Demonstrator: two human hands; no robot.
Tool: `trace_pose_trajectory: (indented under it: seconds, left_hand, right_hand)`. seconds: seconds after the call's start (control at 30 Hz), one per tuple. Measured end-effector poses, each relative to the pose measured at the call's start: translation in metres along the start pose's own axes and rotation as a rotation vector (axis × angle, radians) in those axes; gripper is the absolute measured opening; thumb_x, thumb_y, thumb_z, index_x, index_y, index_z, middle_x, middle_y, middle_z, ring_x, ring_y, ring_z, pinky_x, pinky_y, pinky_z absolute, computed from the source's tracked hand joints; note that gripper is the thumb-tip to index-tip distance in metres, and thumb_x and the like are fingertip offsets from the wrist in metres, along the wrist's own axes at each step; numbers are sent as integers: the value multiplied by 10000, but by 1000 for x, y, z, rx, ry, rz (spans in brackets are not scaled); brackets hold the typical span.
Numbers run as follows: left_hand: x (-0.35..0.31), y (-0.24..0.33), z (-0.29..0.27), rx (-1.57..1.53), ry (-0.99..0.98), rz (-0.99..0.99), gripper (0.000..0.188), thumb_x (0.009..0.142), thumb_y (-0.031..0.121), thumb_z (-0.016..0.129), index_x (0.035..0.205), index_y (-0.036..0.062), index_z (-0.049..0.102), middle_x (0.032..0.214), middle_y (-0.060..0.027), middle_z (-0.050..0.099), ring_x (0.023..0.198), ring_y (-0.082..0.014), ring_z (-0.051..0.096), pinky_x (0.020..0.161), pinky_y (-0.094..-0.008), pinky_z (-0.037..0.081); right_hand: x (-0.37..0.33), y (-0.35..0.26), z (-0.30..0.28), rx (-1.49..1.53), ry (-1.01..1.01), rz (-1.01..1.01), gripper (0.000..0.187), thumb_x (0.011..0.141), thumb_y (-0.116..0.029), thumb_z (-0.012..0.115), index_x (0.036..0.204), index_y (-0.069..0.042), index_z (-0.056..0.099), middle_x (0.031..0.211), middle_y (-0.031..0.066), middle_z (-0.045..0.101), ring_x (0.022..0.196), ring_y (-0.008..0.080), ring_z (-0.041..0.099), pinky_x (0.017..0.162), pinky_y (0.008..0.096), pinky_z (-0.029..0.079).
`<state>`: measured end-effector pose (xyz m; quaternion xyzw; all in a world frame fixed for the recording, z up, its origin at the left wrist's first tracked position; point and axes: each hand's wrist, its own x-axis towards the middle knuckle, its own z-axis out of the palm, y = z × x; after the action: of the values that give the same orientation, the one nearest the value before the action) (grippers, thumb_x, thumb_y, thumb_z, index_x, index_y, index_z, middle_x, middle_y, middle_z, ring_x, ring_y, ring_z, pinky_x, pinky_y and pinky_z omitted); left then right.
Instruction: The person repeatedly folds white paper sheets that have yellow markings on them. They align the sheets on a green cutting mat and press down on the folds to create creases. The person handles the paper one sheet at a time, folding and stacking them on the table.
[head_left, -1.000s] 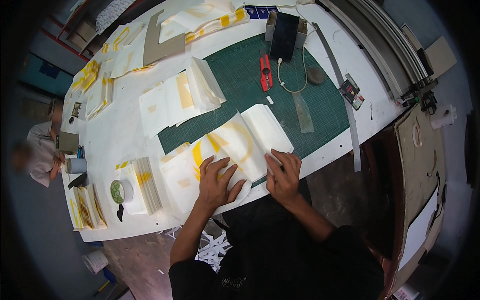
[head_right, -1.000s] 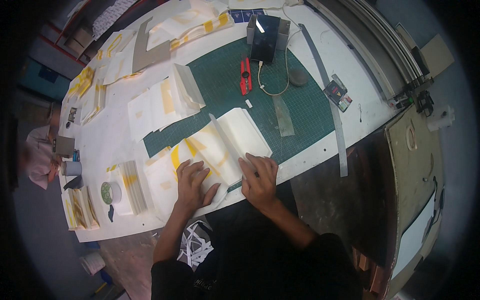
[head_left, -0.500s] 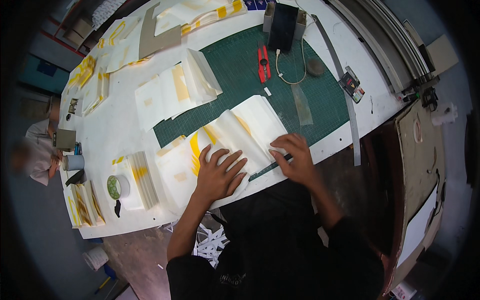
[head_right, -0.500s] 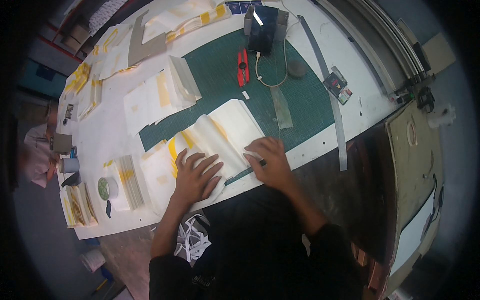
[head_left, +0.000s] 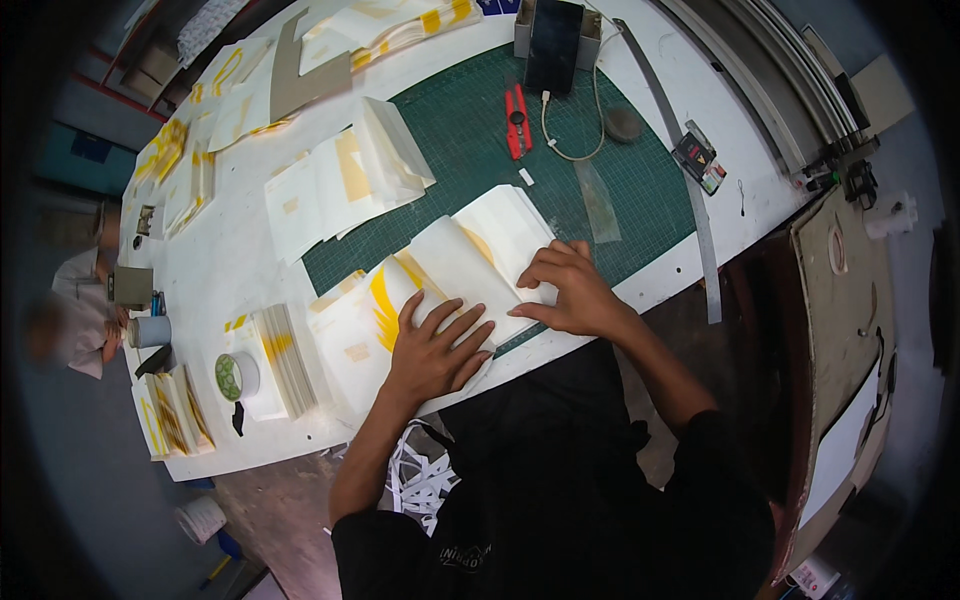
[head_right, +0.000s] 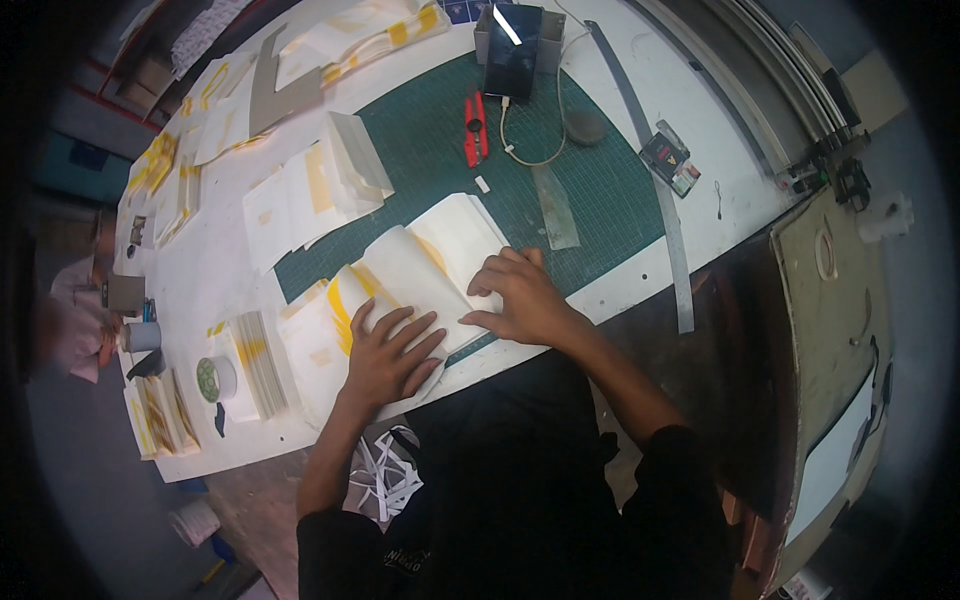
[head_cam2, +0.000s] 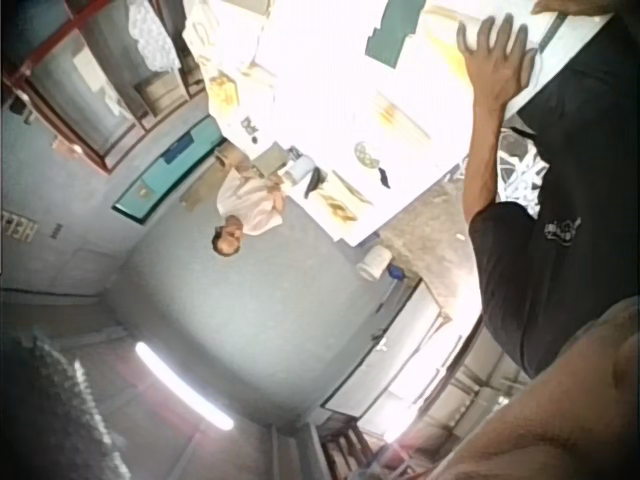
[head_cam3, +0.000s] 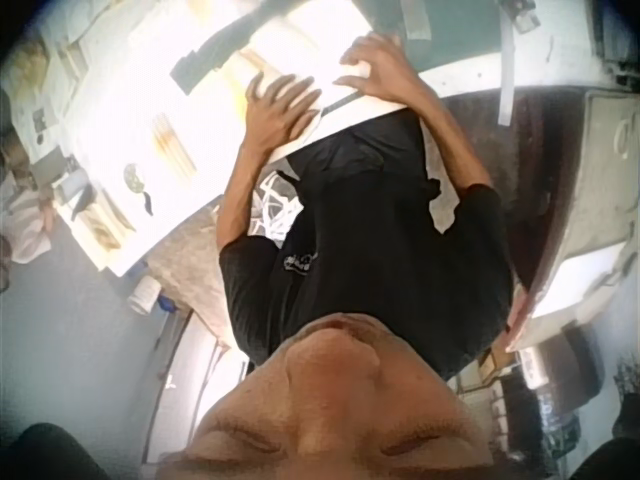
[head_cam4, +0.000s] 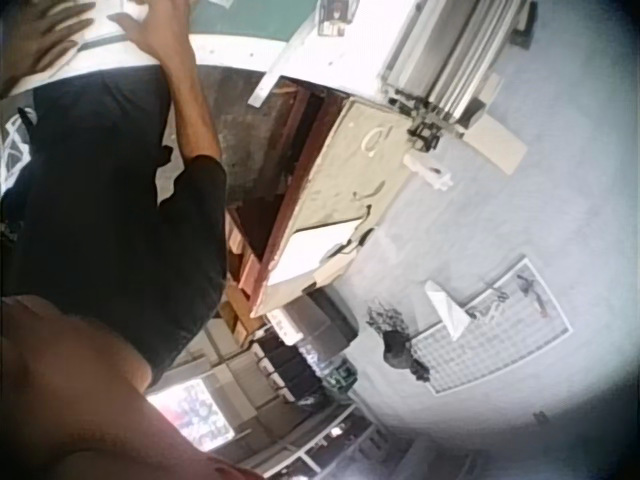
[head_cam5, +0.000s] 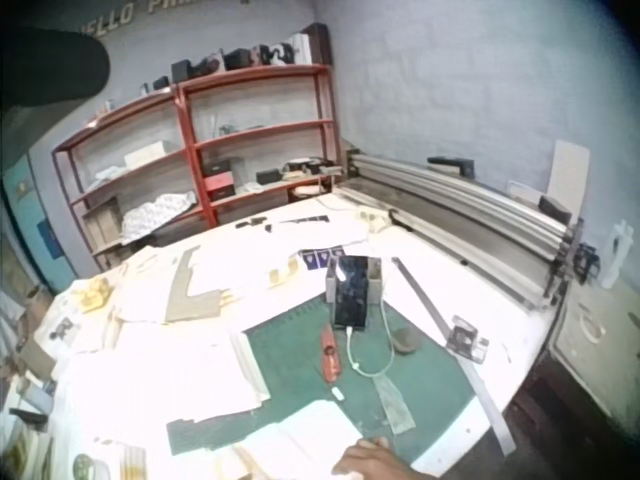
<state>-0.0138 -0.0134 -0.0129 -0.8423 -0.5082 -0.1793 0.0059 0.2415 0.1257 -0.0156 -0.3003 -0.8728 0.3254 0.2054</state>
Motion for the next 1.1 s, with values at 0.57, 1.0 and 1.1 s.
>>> trace_pose_trajectory:
  seconds: [0.57,1.0,1.1]
  left_hand:
    - [2,0,0,-13,-1,3,364,888,406,815,1185,195,802,1329,16,728,1288,-247,611,1211,-633,302]
    - [3,-1,1,-28,5,-5,340,878,398,822,1144,186,805,1284,13,731,1270,-255,613,1211,-643,309]
    - [3,-1,1,-30,7,-5,334,877,396,823,1136,186,805,1277,13,731,1267,-257,614,1212,-644,308]
  right_hand:
    - [10,1,-16,113,-117,80,413,762,-323,976,1039,-97,770,951,-7,698,1024,188,631,1010,386,327]
    - [8,11,-19,215,-110,68,248,873,-205,880,1063,-91,770,959,8,717,990,182,646,982,384,340]
    - [6,14,-15,206,-82,40,248,877,-213,876,1064,-88,771,959,11,718,992,183,647,981,382,342]
